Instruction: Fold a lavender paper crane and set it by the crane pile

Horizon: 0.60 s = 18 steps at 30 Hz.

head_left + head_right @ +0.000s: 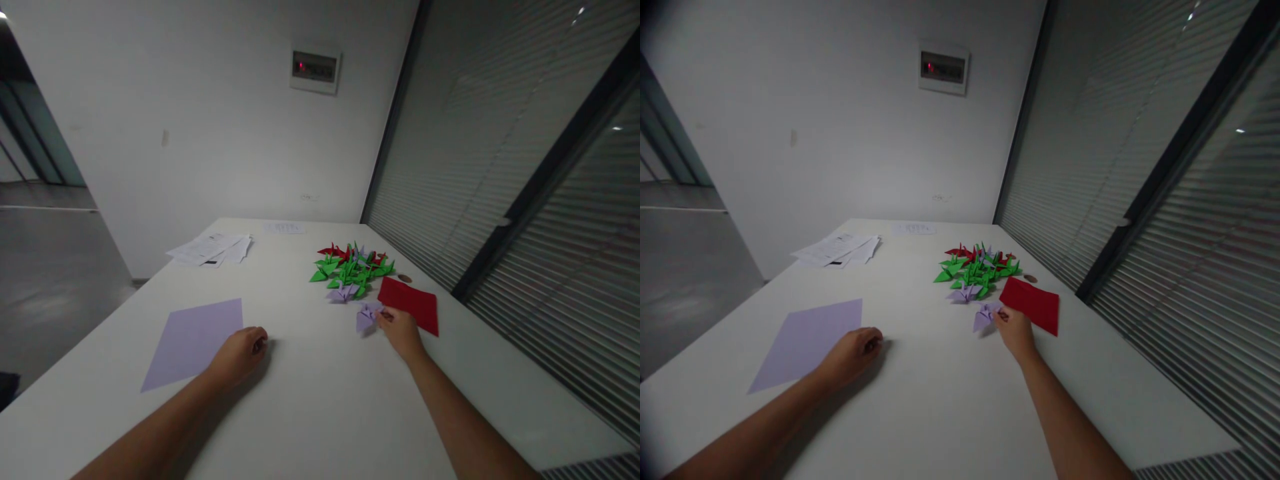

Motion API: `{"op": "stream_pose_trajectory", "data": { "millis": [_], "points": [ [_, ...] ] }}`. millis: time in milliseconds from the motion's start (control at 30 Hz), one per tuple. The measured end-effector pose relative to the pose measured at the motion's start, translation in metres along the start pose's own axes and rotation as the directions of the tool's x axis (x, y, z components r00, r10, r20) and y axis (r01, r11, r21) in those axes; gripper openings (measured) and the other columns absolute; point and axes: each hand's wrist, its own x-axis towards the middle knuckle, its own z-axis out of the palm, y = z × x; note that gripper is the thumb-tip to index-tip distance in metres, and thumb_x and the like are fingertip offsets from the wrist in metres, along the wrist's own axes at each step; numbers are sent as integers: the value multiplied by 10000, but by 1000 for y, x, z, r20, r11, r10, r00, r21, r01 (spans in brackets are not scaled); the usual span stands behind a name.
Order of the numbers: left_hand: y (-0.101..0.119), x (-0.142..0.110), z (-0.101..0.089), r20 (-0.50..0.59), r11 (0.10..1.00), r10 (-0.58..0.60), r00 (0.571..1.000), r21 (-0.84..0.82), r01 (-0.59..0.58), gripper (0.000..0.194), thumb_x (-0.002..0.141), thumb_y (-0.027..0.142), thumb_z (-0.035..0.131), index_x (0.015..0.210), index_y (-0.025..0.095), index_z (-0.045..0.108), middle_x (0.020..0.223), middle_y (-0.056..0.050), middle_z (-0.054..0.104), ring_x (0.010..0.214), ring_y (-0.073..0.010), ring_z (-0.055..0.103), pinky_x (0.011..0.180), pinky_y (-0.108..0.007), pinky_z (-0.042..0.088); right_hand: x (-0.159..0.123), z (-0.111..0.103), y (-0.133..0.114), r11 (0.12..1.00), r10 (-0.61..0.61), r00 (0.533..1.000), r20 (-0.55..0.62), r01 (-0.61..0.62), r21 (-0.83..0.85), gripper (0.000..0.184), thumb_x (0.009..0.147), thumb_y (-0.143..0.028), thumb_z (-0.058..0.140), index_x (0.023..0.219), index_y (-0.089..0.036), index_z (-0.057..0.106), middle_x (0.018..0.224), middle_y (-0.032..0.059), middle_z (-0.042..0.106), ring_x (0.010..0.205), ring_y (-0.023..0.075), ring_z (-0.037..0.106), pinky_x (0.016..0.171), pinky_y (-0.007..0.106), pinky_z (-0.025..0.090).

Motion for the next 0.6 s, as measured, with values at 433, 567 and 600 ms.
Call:
{"op": "stream_pose_trajectory", "data": {
  "millis": [433,567,600],
  "points": [
    [4,-3,5,-33,995,66,997,80,-63,178,889,142,502,823,188,660,834,-63,700,746,-182,620,696,-273,403,21,12,15,996,13,999,-44,-17,-86,235,802,-367,622,742,-172,739,783,137,795,772,282,752,675,316,523],
    [8,-4,6,-41,988,76,996,138,-69,175,895,144,514,827,191,668,844,-67,702,782,-192,637,710,-277,406,23,15,18,997,29,997,-78,-35,-72,213,789,-361,620,753,-181,730,778,135,793,763,285,758,670,322,531],
    [9,-4,6,-40,986,75,996,149,-69,174,895,143,516,827,190,669,848,-69,703,790,-194,640,713,-277,408,22,16,19,997,33,995,-90,-39,-66,211,786,-361,619,761,-182,728,782,138,794,766,288,760,677,327,536]
  ]
}}
